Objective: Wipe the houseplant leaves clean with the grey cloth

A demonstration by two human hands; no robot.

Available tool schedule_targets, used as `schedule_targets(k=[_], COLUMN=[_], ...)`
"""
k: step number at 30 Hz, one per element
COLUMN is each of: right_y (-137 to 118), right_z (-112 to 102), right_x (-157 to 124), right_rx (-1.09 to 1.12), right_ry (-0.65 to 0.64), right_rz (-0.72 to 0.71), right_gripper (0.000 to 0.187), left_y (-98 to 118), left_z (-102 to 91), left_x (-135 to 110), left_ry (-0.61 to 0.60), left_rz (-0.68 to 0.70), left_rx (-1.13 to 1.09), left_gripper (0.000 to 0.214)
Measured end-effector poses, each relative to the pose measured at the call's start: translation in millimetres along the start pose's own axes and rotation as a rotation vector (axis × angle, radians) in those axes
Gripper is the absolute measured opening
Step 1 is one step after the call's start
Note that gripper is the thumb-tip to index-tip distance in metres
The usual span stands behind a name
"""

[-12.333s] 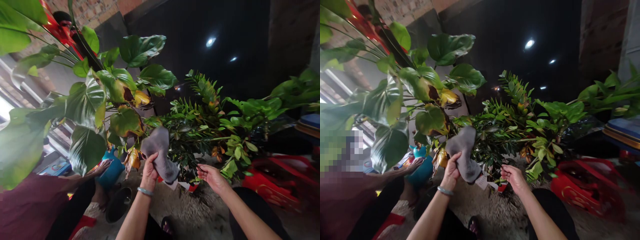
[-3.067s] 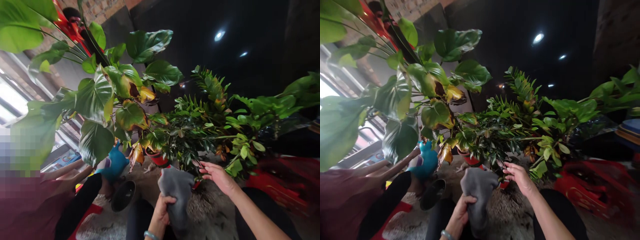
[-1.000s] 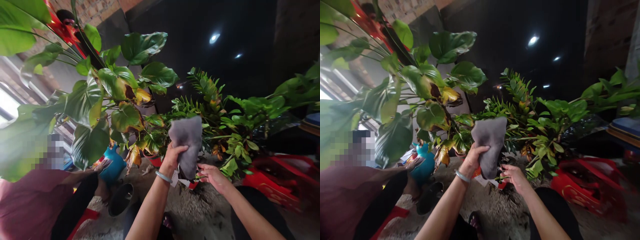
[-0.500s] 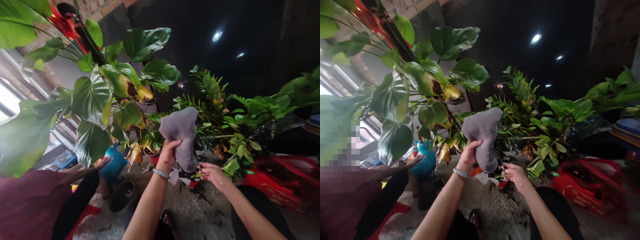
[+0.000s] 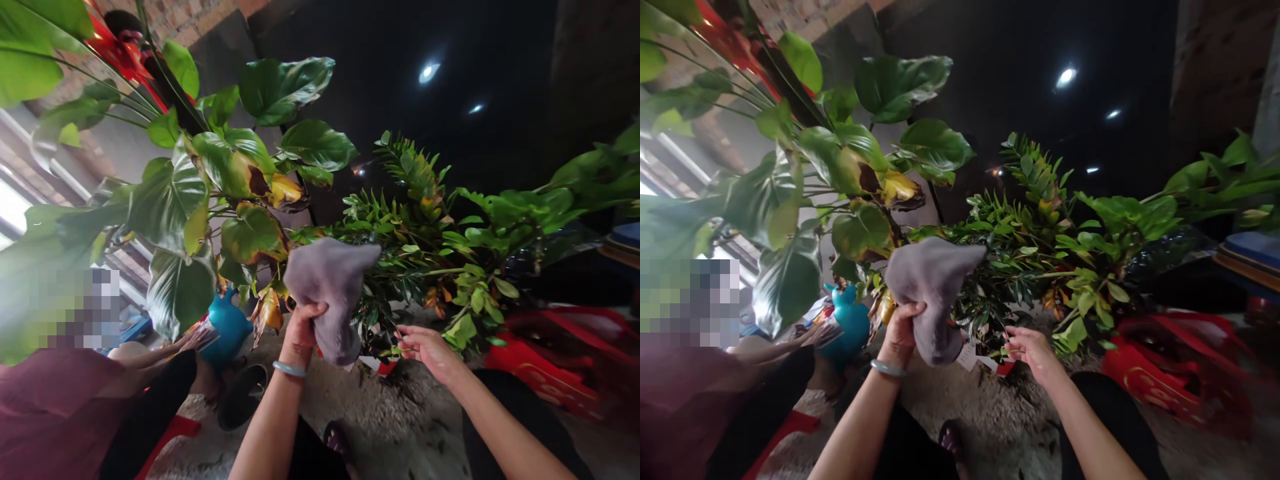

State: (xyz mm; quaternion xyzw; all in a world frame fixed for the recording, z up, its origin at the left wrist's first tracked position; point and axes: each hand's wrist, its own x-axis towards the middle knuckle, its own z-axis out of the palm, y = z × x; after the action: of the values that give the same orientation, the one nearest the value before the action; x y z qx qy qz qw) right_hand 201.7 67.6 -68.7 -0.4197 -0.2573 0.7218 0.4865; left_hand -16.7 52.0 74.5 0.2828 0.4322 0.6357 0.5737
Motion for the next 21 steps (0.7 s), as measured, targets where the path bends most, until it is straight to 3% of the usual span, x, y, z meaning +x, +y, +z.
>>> schedule_targets(k=[3, 6, 9, 11, 14, 18, 21], right_y=[-0.2, -1.9, -2.4, -1.7, 0.2, 1.7, 0.6], right_z=[4.0, 7.1, 6.0, 2.9, -1.6, -0.2, 4.6], right_x=[-1.6, -5.3, -6.5, -5.0, -1.1, 0.9, -1.6], right_rx=[0.01, 0.021, 0.018, 0.007, -0.007, 0.016, 0.016], right_ry=[0.025, 0.075, 0.103, 0.084, 0.032, 0.022, 0.057], right_rz=[0.001, -0.005, -0.002, -0.003, -0.009, -0.012, -0.005], right_gripper=[0.02, 0.018, 0.019, 0.019, 0.017, 0.013, 0.013], left_y=[-3.6, -41.8, -84.0, -93.9, -71.9, -22.4, -22.0], left_z=[-0.4, -22.4, -53.4, -67.6, -69.6, -49.9, -40.3], left_x=[5.5, -10.2, -37.5, -49.3, -43.4, -6.8, 5.3], left_ry=[0.176, 0.324, 0.316, 0.275, 0.3, 0.382, 0.384], left_rz=[0.031, -0.149, -0.402, -0.464, -0.344, -0.043, -0.002], left_rx=[-0.13, -0.089, 0.001, 0.018, -0.006, -0.115, -0.115], left_gripper=[0.027, 0.02, 0.023, 0.028, 0.029, 0.027, 0.021])
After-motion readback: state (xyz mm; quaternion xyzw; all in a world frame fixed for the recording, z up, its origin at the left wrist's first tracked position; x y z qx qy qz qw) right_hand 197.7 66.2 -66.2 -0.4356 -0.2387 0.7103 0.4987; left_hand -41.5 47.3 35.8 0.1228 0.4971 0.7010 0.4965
